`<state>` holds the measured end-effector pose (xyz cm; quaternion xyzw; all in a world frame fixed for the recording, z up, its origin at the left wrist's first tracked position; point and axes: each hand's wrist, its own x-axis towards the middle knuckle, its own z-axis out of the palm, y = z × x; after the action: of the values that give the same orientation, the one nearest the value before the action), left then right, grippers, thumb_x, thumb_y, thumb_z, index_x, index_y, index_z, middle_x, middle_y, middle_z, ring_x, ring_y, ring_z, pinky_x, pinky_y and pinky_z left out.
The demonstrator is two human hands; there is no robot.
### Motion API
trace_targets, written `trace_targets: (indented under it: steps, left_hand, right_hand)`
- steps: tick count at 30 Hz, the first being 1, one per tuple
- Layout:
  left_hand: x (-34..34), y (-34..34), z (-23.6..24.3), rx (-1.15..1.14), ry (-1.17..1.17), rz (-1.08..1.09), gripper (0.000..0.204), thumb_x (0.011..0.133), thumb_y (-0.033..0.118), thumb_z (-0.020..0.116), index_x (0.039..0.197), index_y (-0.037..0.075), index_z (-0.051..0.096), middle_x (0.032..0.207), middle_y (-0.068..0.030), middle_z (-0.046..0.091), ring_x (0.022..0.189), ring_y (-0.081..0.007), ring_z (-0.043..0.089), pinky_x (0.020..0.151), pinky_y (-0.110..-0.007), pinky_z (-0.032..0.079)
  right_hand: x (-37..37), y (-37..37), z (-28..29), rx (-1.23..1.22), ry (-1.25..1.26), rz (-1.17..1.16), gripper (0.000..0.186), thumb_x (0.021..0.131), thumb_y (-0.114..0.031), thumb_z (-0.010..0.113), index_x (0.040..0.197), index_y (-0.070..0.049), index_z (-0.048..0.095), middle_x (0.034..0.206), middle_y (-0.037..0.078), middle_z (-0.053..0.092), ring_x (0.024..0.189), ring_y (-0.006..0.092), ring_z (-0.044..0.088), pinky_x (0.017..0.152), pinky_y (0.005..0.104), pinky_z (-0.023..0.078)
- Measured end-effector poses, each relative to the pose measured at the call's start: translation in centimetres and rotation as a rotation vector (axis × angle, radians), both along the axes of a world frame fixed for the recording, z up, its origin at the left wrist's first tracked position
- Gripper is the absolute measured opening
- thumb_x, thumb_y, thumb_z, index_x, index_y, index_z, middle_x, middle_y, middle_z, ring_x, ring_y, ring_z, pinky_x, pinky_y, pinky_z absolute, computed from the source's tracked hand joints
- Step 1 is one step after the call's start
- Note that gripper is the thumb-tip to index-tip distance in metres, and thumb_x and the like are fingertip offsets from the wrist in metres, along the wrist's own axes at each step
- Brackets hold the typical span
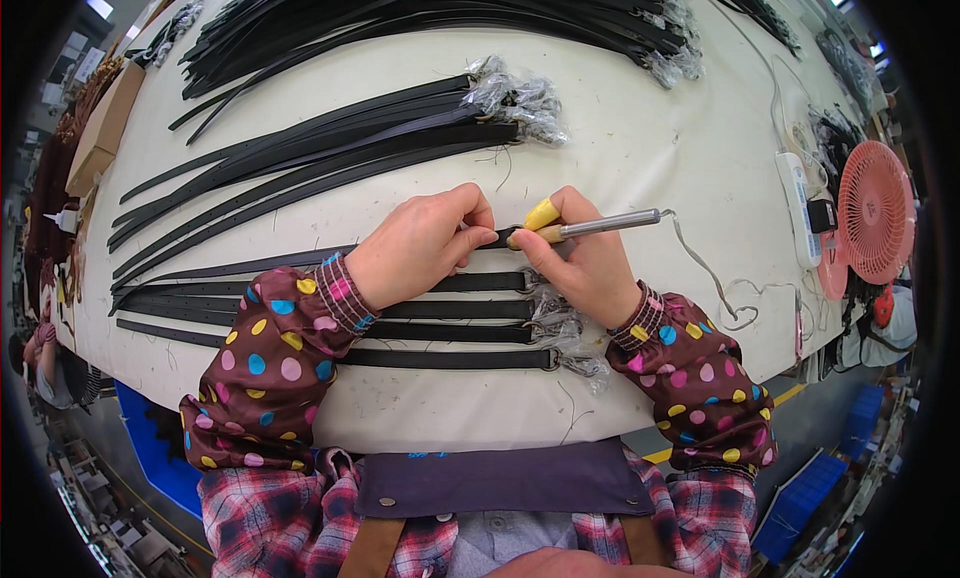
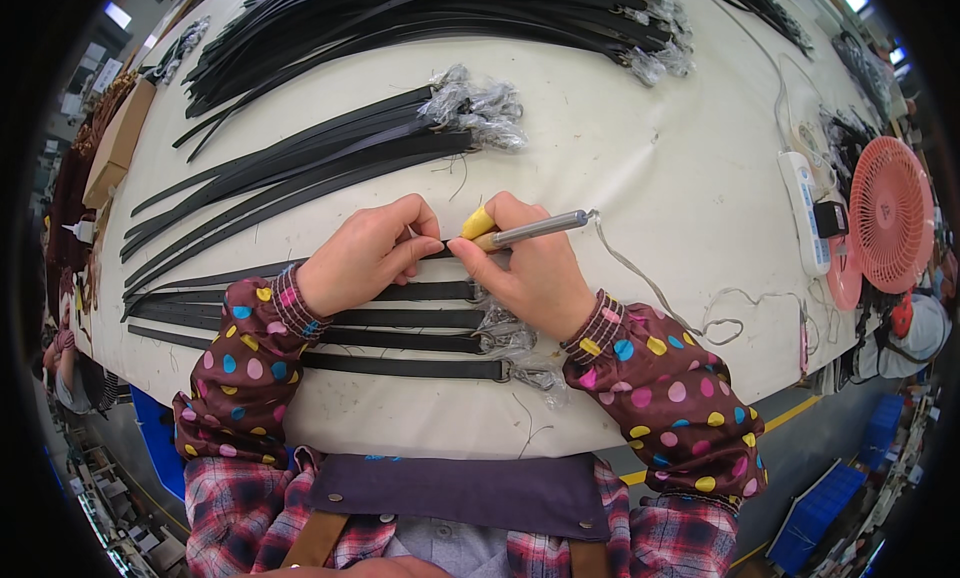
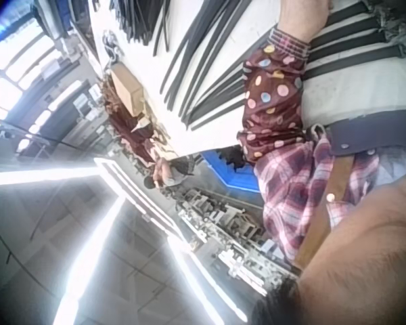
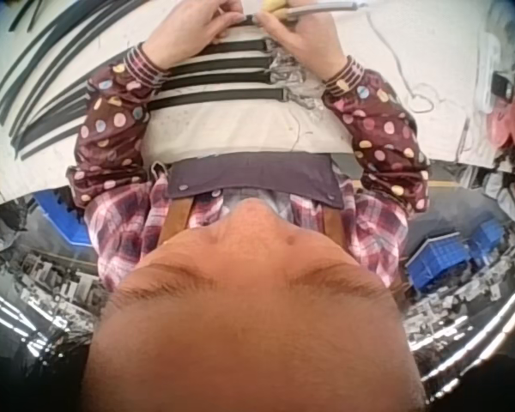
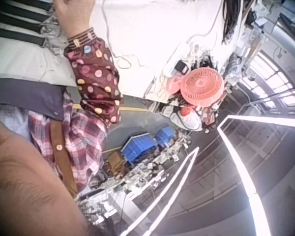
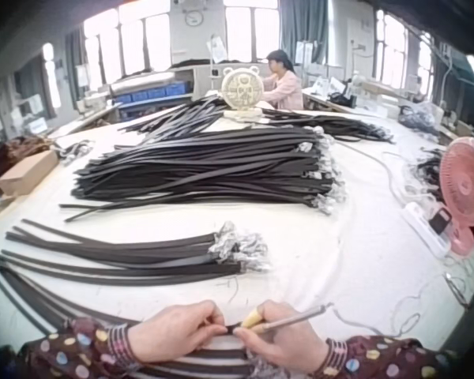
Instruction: The person uses a heated tool to melt and secure the ends of multiple black straps laid out on a white worktable. They handle each strap one at a time, applying the tool to the strap ends and then placing the finished pieces aside.
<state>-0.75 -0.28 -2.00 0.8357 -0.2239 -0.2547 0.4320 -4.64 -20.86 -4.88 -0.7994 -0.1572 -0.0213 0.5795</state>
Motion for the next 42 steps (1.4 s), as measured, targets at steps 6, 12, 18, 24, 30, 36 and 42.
trace_targets:
  steps: [6, 12, 18, 24, 30, 36, 42]
  left_hand:
    - [0.0, 0.0, -0.2, -0.017, -0.038, -0.003, 0.011, 0.095, 0.010, 0.059, 0.094, 0.001, 0.053, 0.066, -0.0038, 0.058, 0.056, -0.0095, 0.057, 0.052, -0.024, 0.048]
    - [0.0, 0.0, -0.2, -0.007, -0.025, -0.010, 0.011, 0.095, 0.011, 0.059, 0.094, 0.001, 0.053, 0.068, -0.0042, 0.059, 0.057, -0.0099, 0.057, 0.052, -0.024, 0.048]
    - [0.0, -0.1, -0.2, -0.054, 0.021, 0.039, 0.011, 0.095, 0.010, 0.059, 0.095, 0.001, 0.052, 0.070, -0.0049, 0.059, 0.058, -0.0095, 0.057, 0.052, -0.024, 0.048]
    - [0.5, -0.4, -1.2, -0.091, -0.212, -0.039, 0.012, 0.092, 0.011, 0.063, 0.095, 0.001, 0.056, 0.074, -0.0058, 0.061, 0.053, -0.0092, 0.056, 0.049, -0.024, 0.044]
    - [1.0, -1.2, -0.5, -0.025, -0.112, -0.018, 0.012, 0.091, 0.011, 0.065, 0.094, 0.002, 0.059, 0.071, -0.0041, 0.059, 0.050, -0.0078, 0.053, 0.047, -0.025, 0.043]
    - [0.8, -0.9, -0.2, -0.073, 0.143, 0.099, 0.012, 0.095, 0.012, 0.061, 0.095, 0.001, 0.054, 0.070, -0.0021, 0.058, 0.054, -0.0056, 0.055, 0.048, -0.021, 0.046]
    - [1.0, -0.5, -0.7, -0.159, 0.242, 0.133, 0.014, 0.093, 0.009, 0.062, 0.091, 0.000, 0.051, 0.075, -0.0029, 0.060, 0.060, -0.0063, 0.059, 0.050, -0.019, 0.049]
  right_hand:
    - [0.0, 0.0, 0.1, -0.050, -0.016, -0.005, 0.025, 0.085, -0.015, 0.071, 0.084, -0.001, 0.051, 0.070, 0.013, 0.061, 0.060, 0.0248, 0.058, 0.054, 0.0334, 0.043]
    - [0.0, 0.0, 0.2, -0.073, -0.026, -0.011, 0.025, 0.085, -0.016, 0.072, 0.084, -0.001, 0.052, 0.070, 0.013, 0.061, 0.059, 0.0249, 0.058, 0.054, 0.0336, 0.043]
    - [-0.2, -0.2, -0.8, -0.062, -0.038, -0.039, 0.023, 0.085, -0.014, 0.071, 0.085, -0.001, 0.052, 0.074, 0.012, 0.062, 0.060, 0.0227, 0.058, 0.055, 0.0320, 0.044]
    - [-0.5, -0.1, 0.1, 0.135, -0.025, -0.104, 0.019, 0.089, -0.011, 0.067, 0.091, -0.001, 0.051, 0.079, 0.007, 0.061, 0.068, 0.0108, 0.059, 0.060, 0.0264, 0.046]
    - [-0.4, -0.3, -0.3, 0.133, -0.062, -0.096, 0.018, 0.088, -0.010, 0.067, 0.091, -0.001, 0.051, 0.075, 0.005, 0.058, 0.067, 0.0093, 0.055, 0.061, 0.0256, 0.045]
    - [-0.2, -0.2, -0.9, 0.126, 0.007, -0.070, 0.020, 0.087, -0.011, 0.069, 0.091, -0.001, 0.052, 0.074, 0.004, 0.057, 0.065, 0.0090, 0.053, 0.058, 0.0255, 0.043]
    - [0.0, 0.0, -0.7, 0.077, 0.001, -0.062, 0.021, 0.086, -0.011, 0.070, 0.089, -0.001, 0.052, 0.072, 0.005, 0.057, 0.062, 0.0109, 0.053, 0.056, 0.0264, 0.043]
